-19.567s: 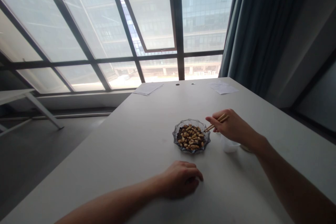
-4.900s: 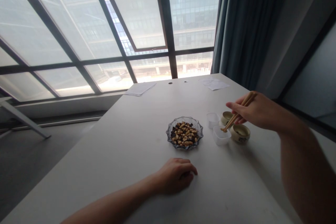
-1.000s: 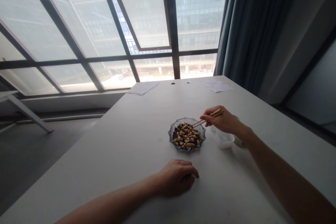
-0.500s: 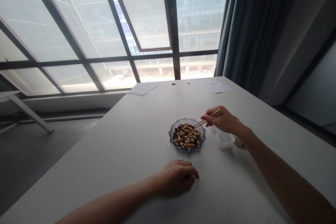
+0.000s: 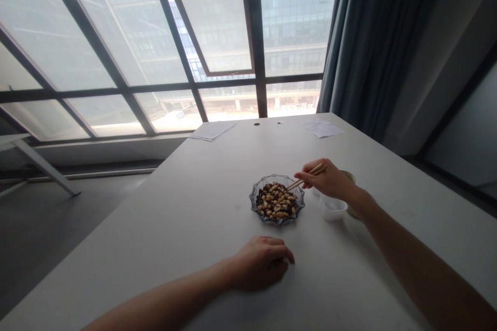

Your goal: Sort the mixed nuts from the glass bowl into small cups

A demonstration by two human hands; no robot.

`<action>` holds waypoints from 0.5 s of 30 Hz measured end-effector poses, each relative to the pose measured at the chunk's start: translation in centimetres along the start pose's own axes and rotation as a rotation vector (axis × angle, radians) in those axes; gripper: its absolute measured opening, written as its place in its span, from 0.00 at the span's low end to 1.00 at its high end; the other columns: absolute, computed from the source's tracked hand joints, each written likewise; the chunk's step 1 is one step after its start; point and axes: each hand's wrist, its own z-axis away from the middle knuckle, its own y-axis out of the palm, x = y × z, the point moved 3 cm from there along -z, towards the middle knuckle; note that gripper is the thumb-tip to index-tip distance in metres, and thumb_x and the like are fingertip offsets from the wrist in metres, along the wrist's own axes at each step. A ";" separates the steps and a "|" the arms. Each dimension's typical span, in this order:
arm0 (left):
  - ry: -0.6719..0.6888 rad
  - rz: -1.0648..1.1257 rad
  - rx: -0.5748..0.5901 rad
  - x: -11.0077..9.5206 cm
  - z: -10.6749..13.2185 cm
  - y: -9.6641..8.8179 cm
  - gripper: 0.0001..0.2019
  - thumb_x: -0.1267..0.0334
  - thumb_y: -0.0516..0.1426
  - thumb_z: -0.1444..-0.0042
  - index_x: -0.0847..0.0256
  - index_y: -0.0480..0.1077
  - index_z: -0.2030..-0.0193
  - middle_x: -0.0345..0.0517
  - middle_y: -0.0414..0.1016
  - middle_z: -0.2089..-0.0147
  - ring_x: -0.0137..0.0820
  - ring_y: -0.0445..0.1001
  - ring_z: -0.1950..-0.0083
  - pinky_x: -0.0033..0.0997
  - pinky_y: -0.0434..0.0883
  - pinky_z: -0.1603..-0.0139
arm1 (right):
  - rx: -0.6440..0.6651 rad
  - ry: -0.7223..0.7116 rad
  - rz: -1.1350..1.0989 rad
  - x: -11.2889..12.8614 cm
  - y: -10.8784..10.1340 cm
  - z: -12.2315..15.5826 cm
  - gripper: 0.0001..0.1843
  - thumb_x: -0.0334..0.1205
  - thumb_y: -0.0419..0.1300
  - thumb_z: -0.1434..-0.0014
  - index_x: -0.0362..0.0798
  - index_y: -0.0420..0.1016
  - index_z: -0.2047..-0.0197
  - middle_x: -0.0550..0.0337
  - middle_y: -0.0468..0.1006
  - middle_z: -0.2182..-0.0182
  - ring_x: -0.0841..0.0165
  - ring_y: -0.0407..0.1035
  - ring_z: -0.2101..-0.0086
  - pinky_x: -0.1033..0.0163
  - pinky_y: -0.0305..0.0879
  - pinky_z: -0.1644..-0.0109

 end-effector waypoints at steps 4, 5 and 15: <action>-0.003 0.001 -0.002 0.0 0.0 0.0 0.14 0.71 0.55 0.40 0.56 0.78 0.51 0.43 0.80 0.58 0.30 0.78 0.61 0.24 0.71 0.54 | -0.026 0.000 0.015 0.3 0.0 0.1 0.27 0.59 0.64 0.37 0.44 0.77 0.75 0.52 0.81 0.78 0.60 0.80 0.73 0.65 0.67 0.75; -0.004 0.001 -0.003 0.0 0.0 0.0 0.14 0.71 0.55 0.40 0.56 0.78 0.51 0.43 0.80 0.58 0.30 0.78 0.61 0.24 0.71 0.54 | -0.029 0.002 0.019 0.4 -0.1 0.1 0.27 0.59 0.64 0.37 0.44 0.77 0.75 0.53 0.81 0.78 0.59 0.80 0.74 0.65 0.67 0.75; 0.001 0.002 -0.010 0.0 0.0 0.0 0.14 0.70 0.56 0.39 0.56 0.78 0.51 0.42 0.80 0.59 0.30 0.77 0.62 0.24 0.71 0.55 | -0.091 -0.015 0.061 3.5 -3.1 1.8 0.26 0.59 0.64 0.36 0.46 0.77 0.75 0.54 0.81 0.77 0.59 0.80 0.74 0.62 0.69 0.74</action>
